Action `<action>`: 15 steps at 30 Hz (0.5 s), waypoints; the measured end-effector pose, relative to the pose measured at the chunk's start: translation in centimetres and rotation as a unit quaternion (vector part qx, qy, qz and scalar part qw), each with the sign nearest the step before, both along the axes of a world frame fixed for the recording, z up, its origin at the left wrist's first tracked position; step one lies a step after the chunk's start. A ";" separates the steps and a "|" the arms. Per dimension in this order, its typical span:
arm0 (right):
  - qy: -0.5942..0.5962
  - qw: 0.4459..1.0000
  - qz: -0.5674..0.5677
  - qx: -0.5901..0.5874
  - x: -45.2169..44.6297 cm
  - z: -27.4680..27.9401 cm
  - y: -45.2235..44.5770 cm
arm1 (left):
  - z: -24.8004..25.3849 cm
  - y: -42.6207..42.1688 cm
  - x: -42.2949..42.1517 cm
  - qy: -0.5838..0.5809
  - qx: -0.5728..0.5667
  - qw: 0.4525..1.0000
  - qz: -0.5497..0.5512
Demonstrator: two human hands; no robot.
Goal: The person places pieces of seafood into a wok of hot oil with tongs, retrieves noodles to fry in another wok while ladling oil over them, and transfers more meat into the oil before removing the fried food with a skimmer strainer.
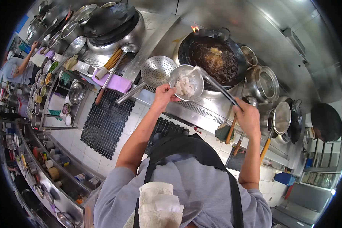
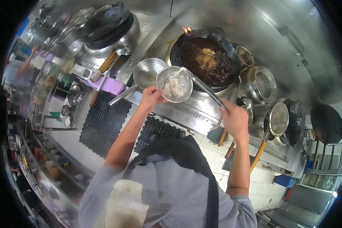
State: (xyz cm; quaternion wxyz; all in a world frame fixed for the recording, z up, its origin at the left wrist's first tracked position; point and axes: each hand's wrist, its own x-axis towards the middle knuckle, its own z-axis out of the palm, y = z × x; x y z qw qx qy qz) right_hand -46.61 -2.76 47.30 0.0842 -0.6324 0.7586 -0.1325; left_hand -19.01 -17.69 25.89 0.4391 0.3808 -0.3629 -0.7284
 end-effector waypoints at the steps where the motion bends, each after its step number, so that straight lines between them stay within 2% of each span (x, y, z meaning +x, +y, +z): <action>1: -0.018 1.000 -0.021 0.001 -0.4 0.8 -0.1 | -0.2 0.0 -0.1 0.006 0.008 1.000 0.002; 3: -0.062 0.997 -0.044 -0.016 -1.2 2.0 -0.6 | -0.1 -0.1 -0.3 0.020 0.023 1.000 0.003; 6: -0.060 0.996 -0.041 -0.049 -3.9 0.4 -2.0 | 0.1 -0.1 -0.6 0.031 0.039 0.999 -0.010; 7: -0.078 0.996 -0.046 -0.028 -4.4 -0.1 -2.7 | -0.2 -0.1 -0.6 0.026 0.038 0.999 -0.020; 11: -0.005 0.999 -0.039 0.021 -8.2 -6.5 -4.7 | -0.3 0.1 -0.3 0.015 0.049 0.998 -0.039; 15: 0.030 0.994 -0.103 0.012 -8.2 -8.3 -4.0 | 0.2 0.4 0.5 0.018 0.054 0.998 -0.020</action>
